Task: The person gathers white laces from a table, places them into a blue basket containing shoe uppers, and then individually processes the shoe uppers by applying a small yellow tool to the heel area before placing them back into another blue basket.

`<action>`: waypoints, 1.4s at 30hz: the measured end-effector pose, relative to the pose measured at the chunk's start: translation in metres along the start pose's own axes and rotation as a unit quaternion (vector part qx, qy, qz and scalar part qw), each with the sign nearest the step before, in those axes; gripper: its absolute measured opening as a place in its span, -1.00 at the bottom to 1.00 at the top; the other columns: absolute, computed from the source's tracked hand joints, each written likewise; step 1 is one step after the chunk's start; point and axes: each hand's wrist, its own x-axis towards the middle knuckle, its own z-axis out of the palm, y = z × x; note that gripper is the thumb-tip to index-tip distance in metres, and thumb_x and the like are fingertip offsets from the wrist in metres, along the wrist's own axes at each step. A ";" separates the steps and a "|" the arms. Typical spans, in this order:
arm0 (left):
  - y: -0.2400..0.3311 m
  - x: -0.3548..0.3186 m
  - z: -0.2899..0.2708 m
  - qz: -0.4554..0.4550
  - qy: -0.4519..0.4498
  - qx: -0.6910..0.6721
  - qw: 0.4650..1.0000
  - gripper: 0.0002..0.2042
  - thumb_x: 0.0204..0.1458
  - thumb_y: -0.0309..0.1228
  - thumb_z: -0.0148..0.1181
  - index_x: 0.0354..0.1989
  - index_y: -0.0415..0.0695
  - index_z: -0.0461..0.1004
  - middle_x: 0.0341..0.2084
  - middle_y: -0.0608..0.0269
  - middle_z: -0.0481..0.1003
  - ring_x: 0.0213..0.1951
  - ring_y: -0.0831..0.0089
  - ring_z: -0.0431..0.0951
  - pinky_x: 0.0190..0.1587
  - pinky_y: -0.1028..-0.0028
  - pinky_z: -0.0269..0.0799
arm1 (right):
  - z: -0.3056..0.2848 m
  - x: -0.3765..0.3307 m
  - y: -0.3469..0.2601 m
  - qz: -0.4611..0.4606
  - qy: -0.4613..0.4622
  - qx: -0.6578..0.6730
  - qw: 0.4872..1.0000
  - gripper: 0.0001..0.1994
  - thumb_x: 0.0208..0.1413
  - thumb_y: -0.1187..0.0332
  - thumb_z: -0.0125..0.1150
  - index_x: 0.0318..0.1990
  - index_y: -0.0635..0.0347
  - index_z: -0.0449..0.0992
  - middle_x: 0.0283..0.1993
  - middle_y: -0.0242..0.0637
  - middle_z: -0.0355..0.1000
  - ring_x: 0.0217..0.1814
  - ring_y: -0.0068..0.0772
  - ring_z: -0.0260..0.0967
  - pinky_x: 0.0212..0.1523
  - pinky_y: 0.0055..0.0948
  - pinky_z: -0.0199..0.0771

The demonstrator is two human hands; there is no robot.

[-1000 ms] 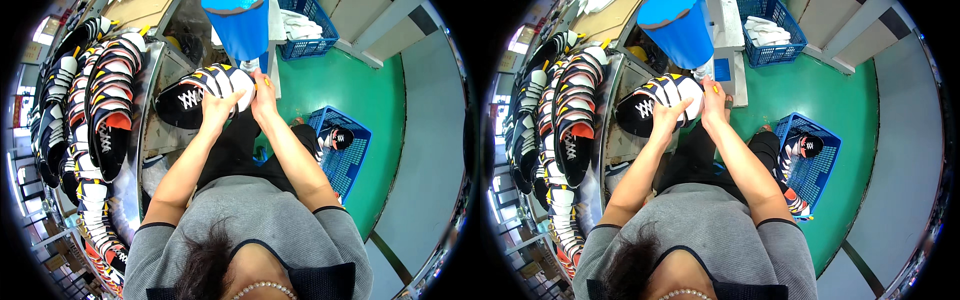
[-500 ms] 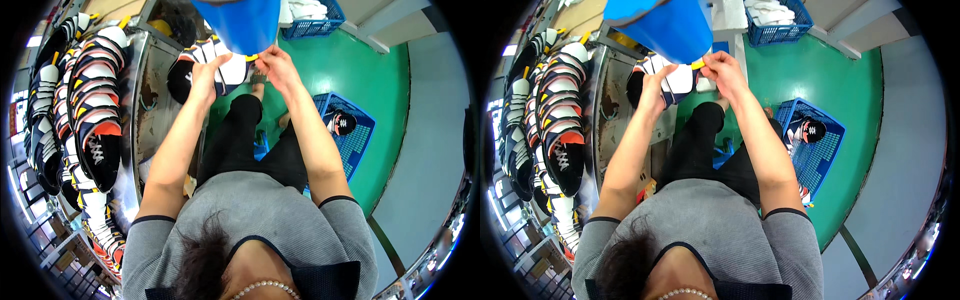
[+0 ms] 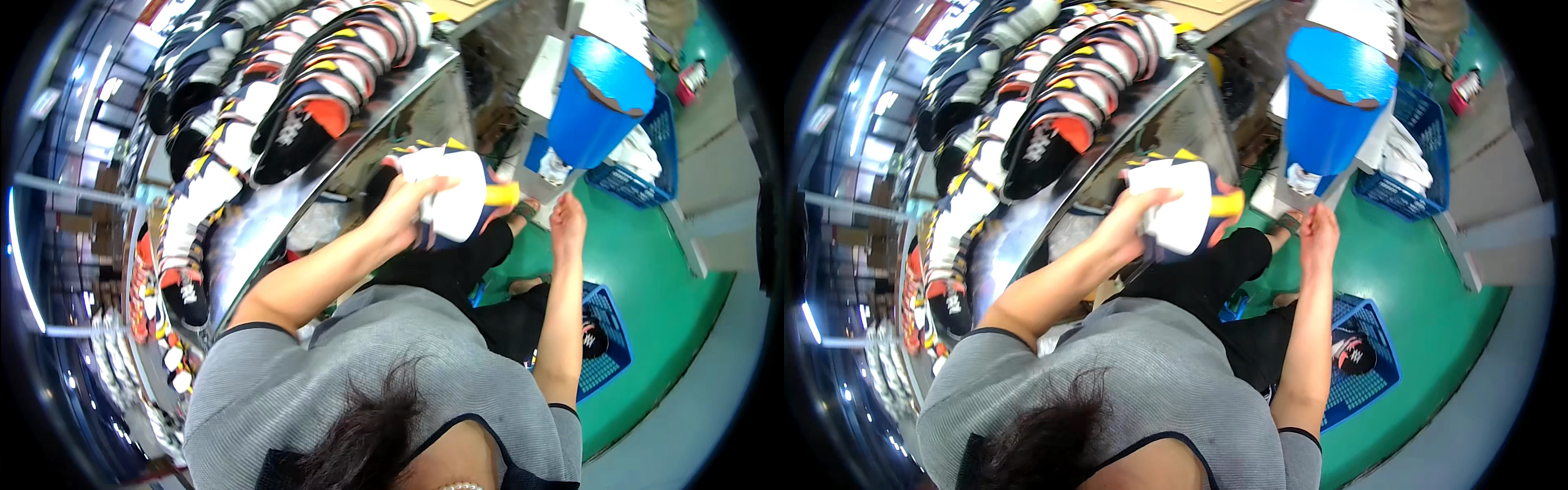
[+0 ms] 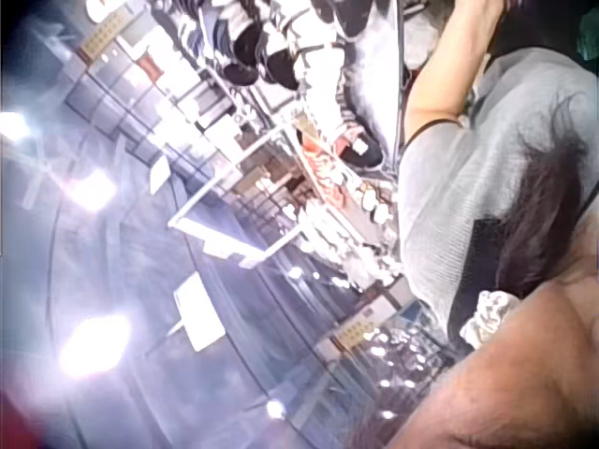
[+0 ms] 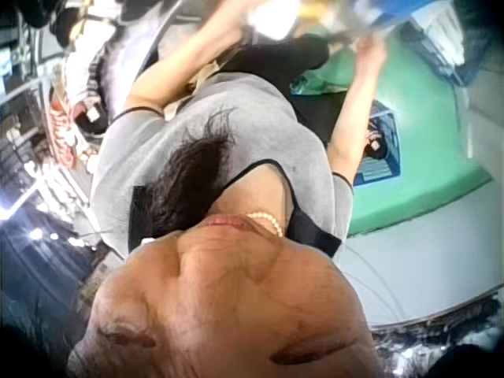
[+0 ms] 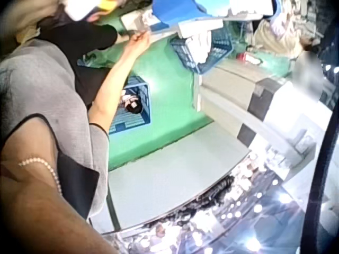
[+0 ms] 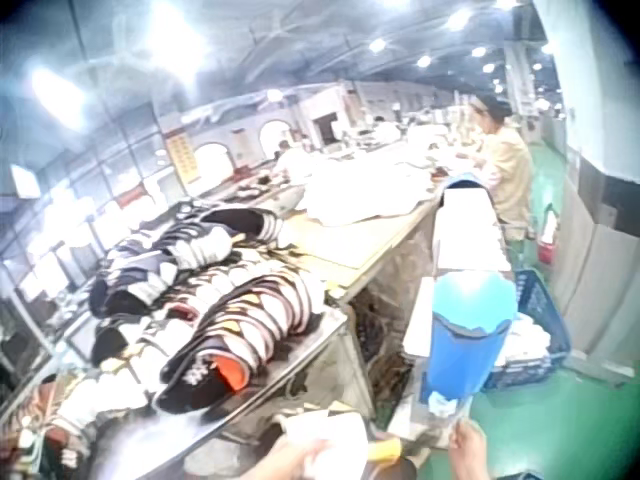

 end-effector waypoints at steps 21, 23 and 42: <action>0.047 0.023 -0.216 0.445 0.230 0.348 0.793 -0.41 -0.10 -0.37 0.34 0.11 -0.31 0.26 0.05 0.08 0.33 0.06 0.33 0.35 0.10 0.39 0.25 | 0.344 -0.066 0.138 -0.479 -0.359 -0.494 0.631 0.01 -0.12 0.12 0.36 0.38 0.08 -0.25 0.38 0.31 -0.47 0.35 0.49 -0.33 0.28 0.14 -0.10; 0.044 0.005 -0.224 0.409 0.199 0.369 0.811 -0.45 -0.07 -0.40 0.33 0.08 -0.33 0.27 0.00 0.09 0.36 0.04 0.38 0.37 0.08 0.41 0.26 | 0.342 -0.067 0.143 -0.463 -0.364 -0.504 0.631 -0.02 -0.09 0.20 0.35 0.38 0.08 -0.24 0.38 0.31 -0.47 0.35 0.49 -0.31 0.28 0.10 -0.08; -0.104 -0.023 -0.059 0.307 -0.204 0.504 0.781 -0.61 -0.15 -0.65 0.24 -0.08 -0.23 0.39 -0.22 0.16 0.46 -0.30 0.44 0.42 -0.33 0.54 0.24 | 0.060 -0.104 0.073 -0.226 -0.034 -0.456 0.860 -0.49 -0.02 0.40 0.23 0.09 0.29 0.21 0.06 0.00 0.23 0.11 -0.03 0.24 0.10 -0.22 0.29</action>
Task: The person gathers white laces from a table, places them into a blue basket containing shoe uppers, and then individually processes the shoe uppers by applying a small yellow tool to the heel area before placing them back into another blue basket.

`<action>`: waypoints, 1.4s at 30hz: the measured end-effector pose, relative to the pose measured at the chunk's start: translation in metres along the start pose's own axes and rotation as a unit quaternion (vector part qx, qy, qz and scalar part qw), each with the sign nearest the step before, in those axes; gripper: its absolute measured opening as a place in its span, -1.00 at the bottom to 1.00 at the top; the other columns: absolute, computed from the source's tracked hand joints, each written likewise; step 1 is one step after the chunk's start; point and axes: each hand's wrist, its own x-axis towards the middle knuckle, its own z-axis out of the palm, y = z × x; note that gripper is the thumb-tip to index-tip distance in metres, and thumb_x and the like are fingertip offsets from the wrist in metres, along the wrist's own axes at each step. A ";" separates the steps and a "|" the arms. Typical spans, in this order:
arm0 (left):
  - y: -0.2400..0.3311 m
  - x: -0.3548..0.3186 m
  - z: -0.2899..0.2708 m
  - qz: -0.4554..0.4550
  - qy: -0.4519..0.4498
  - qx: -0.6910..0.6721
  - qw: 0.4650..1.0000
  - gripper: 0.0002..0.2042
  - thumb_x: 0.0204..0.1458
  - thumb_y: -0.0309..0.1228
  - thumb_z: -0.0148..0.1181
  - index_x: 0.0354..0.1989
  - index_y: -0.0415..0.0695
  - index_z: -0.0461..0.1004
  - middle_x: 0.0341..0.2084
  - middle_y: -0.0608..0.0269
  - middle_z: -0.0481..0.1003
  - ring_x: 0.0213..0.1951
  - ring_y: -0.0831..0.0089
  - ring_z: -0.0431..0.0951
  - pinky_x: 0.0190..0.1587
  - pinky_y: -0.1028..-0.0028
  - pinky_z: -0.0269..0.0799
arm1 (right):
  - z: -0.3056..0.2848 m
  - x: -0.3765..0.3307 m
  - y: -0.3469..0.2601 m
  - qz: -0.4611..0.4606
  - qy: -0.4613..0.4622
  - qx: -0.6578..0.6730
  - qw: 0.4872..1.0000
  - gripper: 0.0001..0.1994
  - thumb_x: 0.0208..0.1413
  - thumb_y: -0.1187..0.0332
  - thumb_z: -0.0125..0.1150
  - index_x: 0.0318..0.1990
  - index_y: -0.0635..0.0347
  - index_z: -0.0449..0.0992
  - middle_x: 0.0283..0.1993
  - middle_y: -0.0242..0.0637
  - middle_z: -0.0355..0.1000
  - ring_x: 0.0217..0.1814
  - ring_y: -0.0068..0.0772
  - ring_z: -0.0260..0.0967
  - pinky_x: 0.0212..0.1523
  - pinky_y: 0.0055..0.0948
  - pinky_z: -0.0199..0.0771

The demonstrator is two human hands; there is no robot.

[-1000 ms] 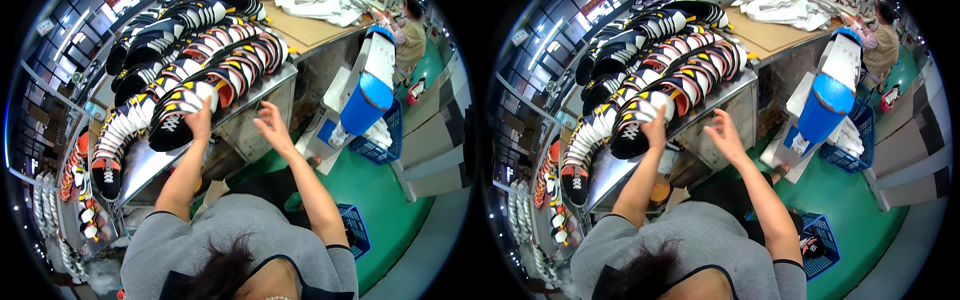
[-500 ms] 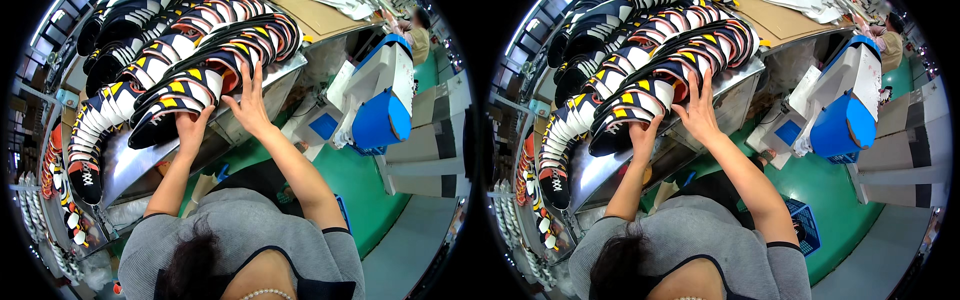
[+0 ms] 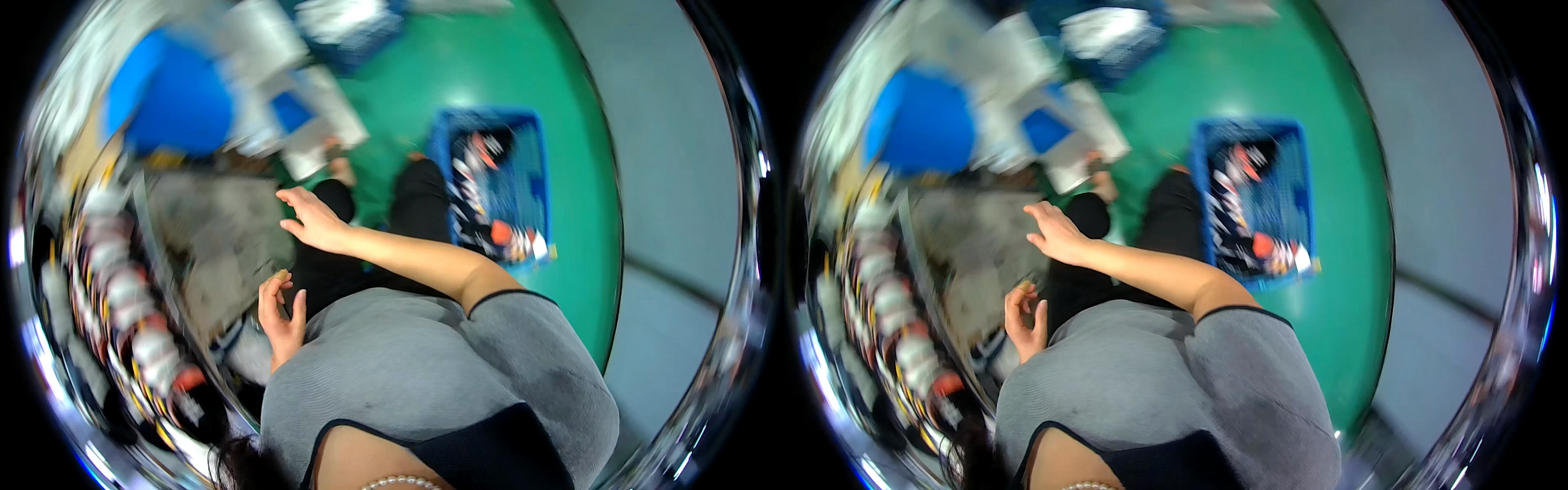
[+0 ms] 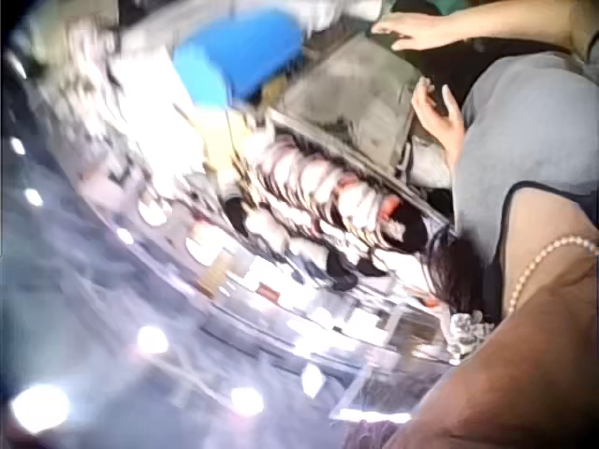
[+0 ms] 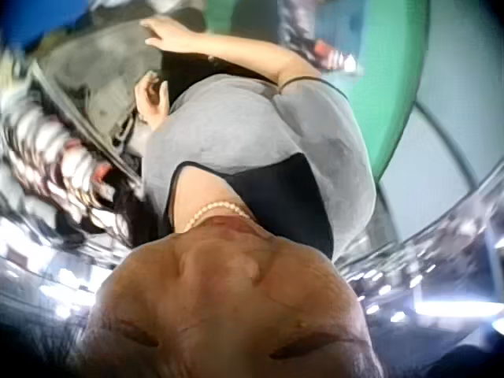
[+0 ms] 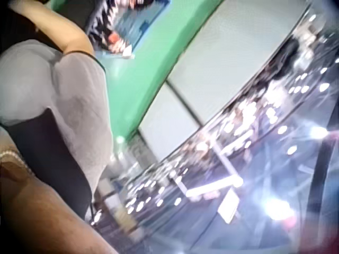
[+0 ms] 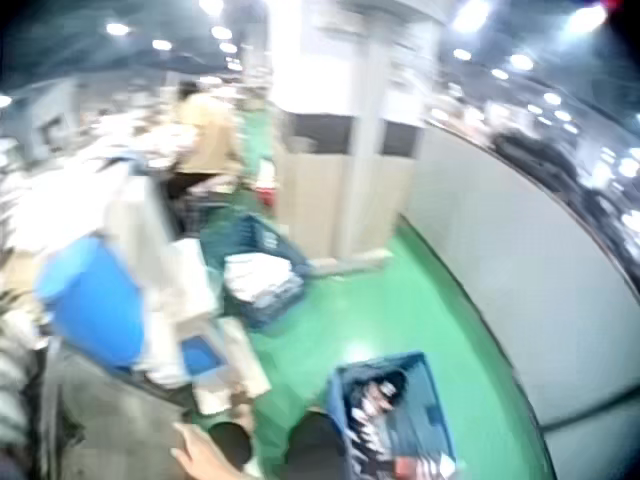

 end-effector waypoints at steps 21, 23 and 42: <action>-0.038 0.265 0.687 0.617 -0.587 0.207 0.481 -0.39 -0.20 -0.57 0.09 0.16 -0.33 0.18 0.15 -0.07 0.23 0.25 0.11 0.17 0.26 0.32 0.11 | -0.236 -0.402 0.324 0.655 0.627 -0.234 0.350 0.13 -0.35 0.03 0.50 0.26 0.51 -0.12 0.28 0.30 -0.08 0.36 0.22 -0.15 0.35 -0.10 -0.14; -0.043 0.252 0.733 0.672 -0.553 0.300 0.390 -0.40 -0.03 -0.54 -0.05 0.27 -0.25 0.04 0.28 0.09 0.08 0.34 0.25 -0.01 0.28 0.37 0.05 | -0.255 -0.409 0.333 0.667 0.610 -0.248 0.349 0.20 -0.38 -0.04 0.48 0.28 0.52 -0.19 0.34 0.31 -0.20 0.41 0.20 -0.25 0.38 -0.15 -0.16; -0.151 0.154 0.818 0.487 -0.724 0.259 0.414 -0.55 -0.32 -0.24 0.30 -0.22 -0.22 0.43 -0.29 -0.01 0.50 -0.17 0.12 0.50 -0.14 0.26 0.43 | -0.212 -0.425 0.408 0.580 0.789 -0.034 0.200 -0.21 -0.19 0.26 0.42 0.16 0.38 0.08 0.05 0.08 0.32 -0.02 -0.11 0.37 0.04 -0.30 0.32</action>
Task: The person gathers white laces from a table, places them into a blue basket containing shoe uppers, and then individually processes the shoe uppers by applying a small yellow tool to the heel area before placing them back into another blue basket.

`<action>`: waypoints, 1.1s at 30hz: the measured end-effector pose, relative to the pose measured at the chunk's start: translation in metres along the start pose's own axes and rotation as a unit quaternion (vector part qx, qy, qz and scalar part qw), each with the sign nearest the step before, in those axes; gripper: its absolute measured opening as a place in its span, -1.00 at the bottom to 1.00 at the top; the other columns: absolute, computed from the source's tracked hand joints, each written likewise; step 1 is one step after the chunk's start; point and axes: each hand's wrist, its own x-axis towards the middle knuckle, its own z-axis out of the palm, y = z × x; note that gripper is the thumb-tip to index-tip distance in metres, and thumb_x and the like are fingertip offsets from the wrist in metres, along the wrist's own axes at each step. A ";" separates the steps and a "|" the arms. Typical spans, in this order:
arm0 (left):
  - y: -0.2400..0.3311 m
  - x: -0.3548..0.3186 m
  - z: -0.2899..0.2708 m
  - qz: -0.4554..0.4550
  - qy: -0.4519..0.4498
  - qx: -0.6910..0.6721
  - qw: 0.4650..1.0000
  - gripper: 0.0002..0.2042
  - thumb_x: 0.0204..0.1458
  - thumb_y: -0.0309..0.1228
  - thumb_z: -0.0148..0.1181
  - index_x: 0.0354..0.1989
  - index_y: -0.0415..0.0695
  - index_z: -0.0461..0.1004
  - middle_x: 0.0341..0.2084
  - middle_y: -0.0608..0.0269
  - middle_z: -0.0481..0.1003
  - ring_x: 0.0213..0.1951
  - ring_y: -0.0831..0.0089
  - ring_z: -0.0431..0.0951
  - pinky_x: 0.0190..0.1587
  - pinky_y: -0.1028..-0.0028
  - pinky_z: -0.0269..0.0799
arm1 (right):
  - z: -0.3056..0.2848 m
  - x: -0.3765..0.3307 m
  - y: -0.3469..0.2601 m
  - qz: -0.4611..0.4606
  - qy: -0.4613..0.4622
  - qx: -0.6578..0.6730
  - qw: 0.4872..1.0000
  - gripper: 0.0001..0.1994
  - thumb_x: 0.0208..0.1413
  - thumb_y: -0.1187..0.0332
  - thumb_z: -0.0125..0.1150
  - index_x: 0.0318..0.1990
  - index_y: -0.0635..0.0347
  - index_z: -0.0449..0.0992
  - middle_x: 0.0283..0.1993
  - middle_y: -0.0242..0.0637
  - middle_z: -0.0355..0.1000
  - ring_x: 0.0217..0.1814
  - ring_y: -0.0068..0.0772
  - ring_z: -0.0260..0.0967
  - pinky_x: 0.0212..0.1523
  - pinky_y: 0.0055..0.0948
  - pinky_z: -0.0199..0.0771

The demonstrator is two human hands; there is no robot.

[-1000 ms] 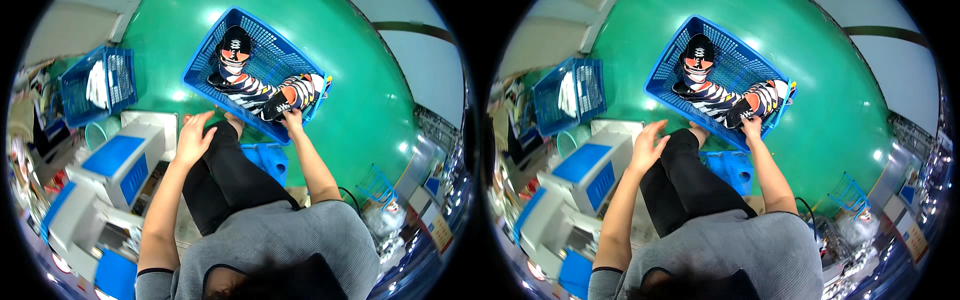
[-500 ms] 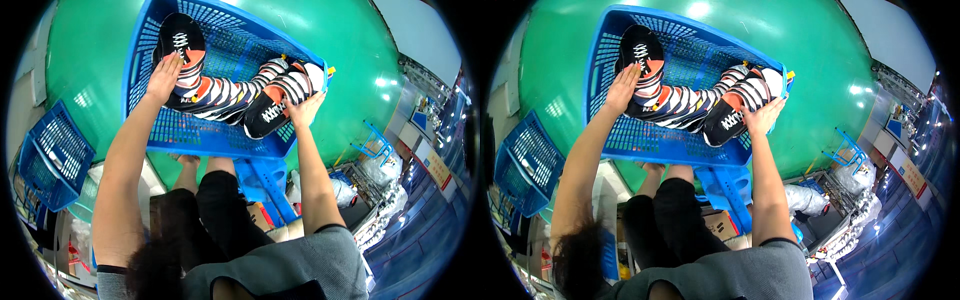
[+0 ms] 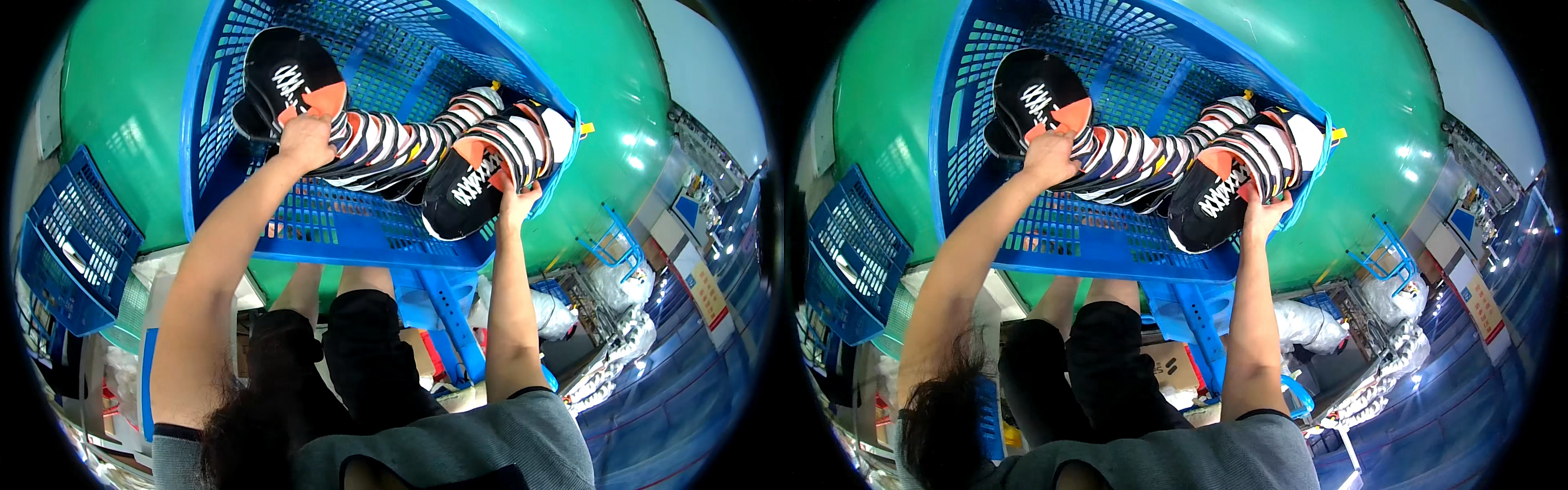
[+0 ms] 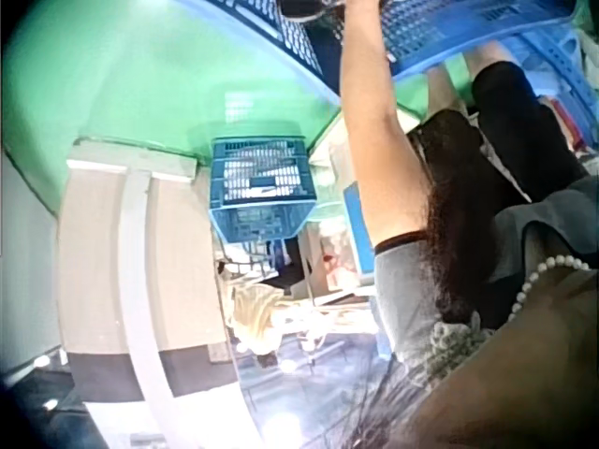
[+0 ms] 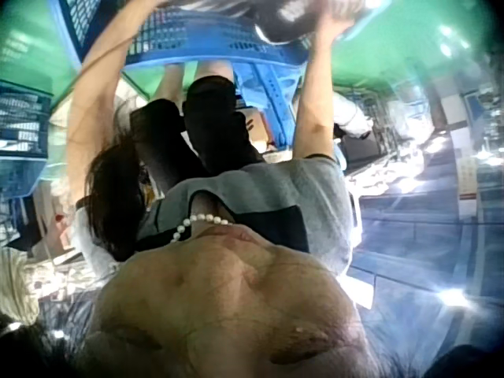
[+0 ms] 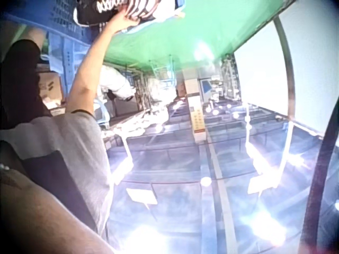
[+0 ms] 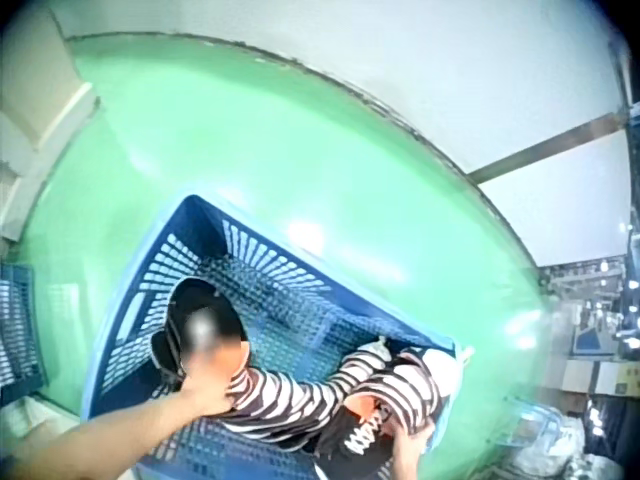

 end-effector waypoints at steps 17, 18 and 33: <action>0.021 -0.036 0.028 -0.083 -0.016 0.095 0.992 -0.22 -0.28 -0.41 0.26 0.24 -0.23 0.11 -0.36 0.19 0.50 -0.26 0.33 0.52 -0.09 0.33 0.28 | -0.044 -0.072 -0.067 -0.006 -0.154 0.037 0.987 -0.49 0.04 0.33 0.21 0.14 0.30 0.23 0.04 -0.13 0.36 0.06 -0.30 0.29 0.10 -0.46 0.22; 0.022 -0.033 0.022 -0.068 0.001 0.085 0.994 -0.28 -0.25 -0.42 0.24 0.20 -0.25 0.16 -0.39 0.19 0.50 -0.28 0.34 0.53 -0.07 0.39 0.30 | -0.045 -0.067 -0.057 -0.021 -0.165 0.026 0.986 -0.50 0.06 0.33 0.19 0.14 0.30 0.23 0.04 -0.11 0.36 0.07 -0.29 0.30 0.10 -0.46 0.22; 0.150 -0.194 -0.155 -0.114 0.139 -0.035 0.983 -0.26 -0.33 -0.44 0.31 0.11 -0.41 0.15 -0.39 0.02 0.46 -0.27 0.18 0.49 -0.27 0.31 0.42 | -0.073 -0.103 -0.151 -0.141 -0.076 0.027 0.987 -0.49 0.06 0.51 0.04 0.21 0.29 0.15 0.05 0.00 0.35 0.10 -0.16 0.32 0.14 -0.35 0.23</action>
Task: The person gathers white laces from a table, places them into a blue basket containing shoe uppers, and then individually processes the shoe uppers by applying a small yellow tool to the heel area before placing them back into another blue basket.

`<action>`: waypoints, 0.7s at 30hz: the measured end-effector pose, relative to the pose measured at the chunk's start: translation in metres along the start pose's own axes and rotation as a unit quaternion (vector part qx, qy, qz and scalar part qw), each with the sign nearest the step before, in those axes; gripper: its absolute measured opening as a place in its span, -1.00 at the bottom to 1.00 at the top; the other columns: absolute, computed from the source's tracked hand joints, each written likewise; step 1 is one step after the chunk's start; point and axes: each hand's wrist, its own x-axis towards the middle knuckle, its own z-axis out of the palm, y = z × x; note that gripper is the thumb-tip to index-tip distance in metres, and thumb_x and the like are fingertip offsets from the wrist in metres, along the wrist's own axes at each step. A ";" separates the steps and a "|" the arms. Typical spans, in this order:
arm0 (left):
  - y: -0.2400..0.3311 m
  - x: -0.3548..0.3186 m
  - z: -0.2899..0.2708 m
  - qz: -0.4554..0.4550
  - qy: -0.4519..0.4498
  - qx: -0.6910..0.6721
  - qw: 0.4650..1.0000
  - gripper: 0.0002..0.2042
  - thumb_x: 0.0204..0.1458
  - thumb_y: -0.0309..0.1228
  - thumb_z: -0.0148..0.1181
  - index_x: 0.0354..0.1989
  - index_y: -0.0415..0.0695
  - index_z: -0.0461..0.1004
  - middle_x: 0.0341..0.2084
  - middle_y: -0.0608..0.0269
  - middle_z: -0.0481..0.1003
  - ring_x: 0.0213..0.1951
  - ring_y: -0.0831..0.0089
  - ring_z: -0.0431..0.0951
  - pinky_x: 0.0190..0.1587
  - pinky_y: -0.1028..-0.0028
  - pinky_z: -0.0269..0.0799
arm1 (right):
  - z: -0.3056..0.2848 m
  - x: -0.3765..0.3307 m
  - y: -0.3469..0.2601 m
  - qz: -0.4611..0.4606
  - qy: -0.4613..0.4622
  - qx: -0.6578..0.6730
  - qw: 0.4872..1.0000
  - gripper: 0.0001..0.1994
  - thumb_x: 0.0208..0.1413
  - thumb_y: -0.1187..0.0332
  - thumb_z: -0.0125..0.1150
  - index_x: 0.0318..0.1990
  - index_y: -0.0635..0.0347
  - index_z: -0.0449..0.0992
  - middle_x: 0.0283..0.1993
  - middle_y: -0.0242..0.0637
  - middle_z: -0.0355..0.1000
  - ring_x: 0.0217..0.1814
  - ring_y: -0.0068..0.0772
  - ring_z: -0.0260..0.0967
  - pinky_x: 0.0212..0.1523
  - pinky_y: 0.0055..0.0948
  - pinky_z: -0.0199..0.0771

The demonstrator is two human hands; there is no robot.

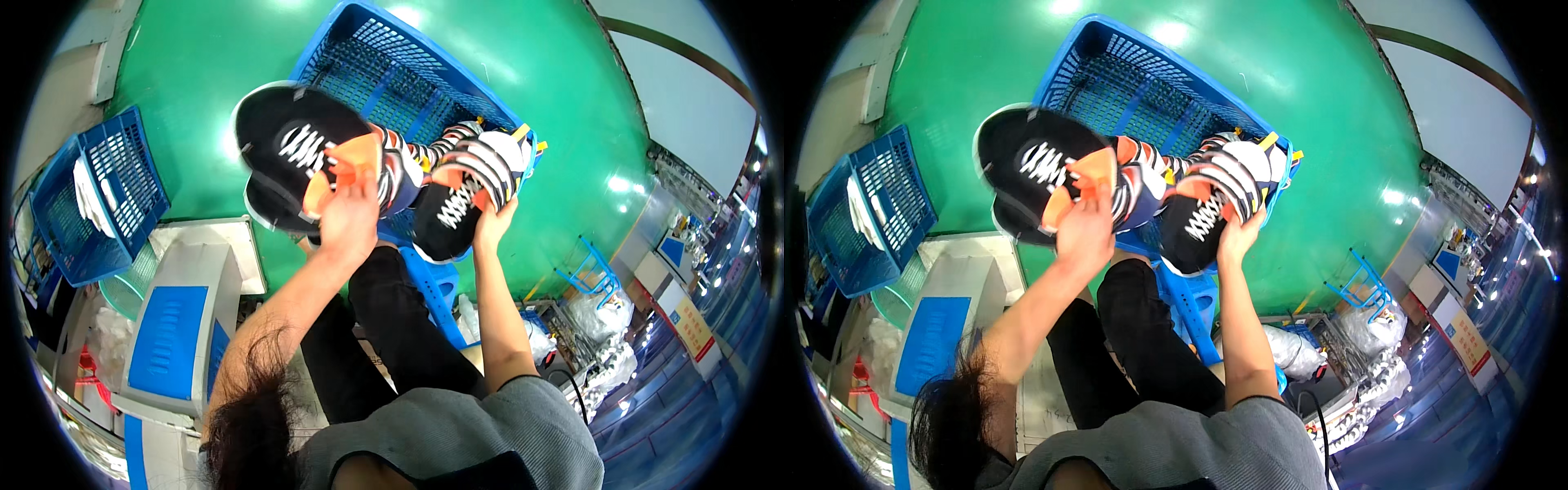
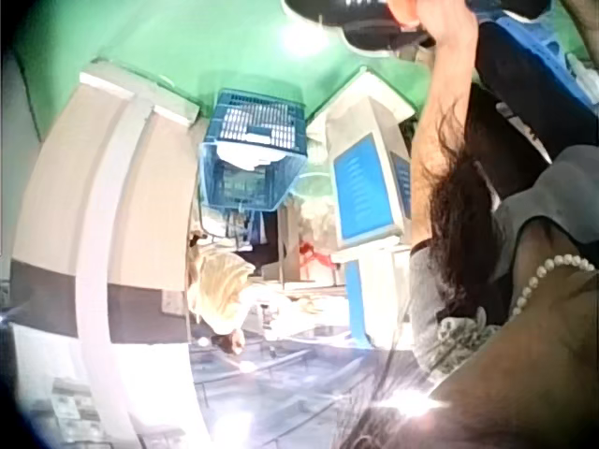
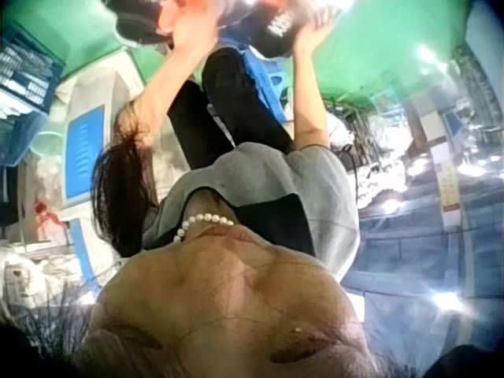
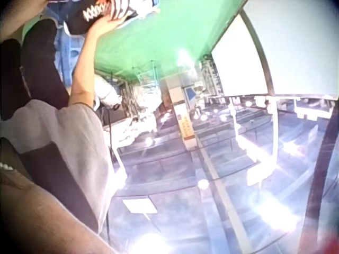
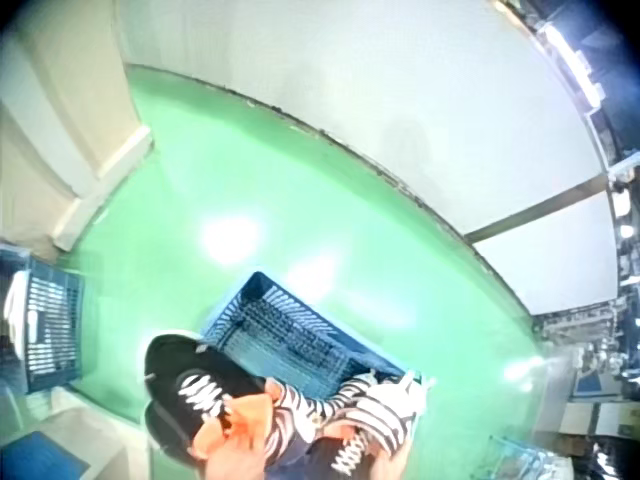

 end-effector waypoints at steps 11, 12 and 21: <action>0.044 -0.167 -0.072 -0.272 0.238 -0.095 0.928 -0.12 -0.44 -0.37 0.46 0.10 -0.46 0.08 -0.48 -0.14 0.47 -0.39 -0.04 0.52 -0.31 0.22 0.44 | 0.042 -0.148 -0.116 -0.199 -0.306 0.105 0.925 -0.43 -0.05 0.50 0.07 0.14 0.49 0.06 0.11 0.24 0.20 0.21 0.10 0.16 0.24 -0.24 0.09; 0.052 -0.190 -0.079 -0.311 0.272 -0.106 0.905 -0.12 -0.45 -0.37 0.46 0.10 -0.44 0.08 -0.51 -0.16 0.48 -0.41 -0.06 0.52 -0.32 0.21 0.44 | 0.030 -0.175 -0.130 -0.203 -0.330 0.131 0.913 -0.52 -0.01 0.45 0.09 0.06 0.46 0.13 0.03 0.20 0.29 0.15 0.07 0.25 0.17 -0.25 0.19; 0.215 -0.408 0.016 -0.343 0.329 -0.807 0.350 -0.43 -0.04 -0.31 0.32 0.01 -0.33 0.13 -0.18 0.05 0.43 -0.15 0.38 0.50 -0.16 0.44 0.48 | -0.081 -0.279 -0.060 -0.262 -0.756 -0.209 0.562 -0.69 -0.01 0.24 0.14 -0.19 0.28 0.48 -0.14 0.16 0.45 -0.04 0.07 0.42 -0.02 -0.18 0.38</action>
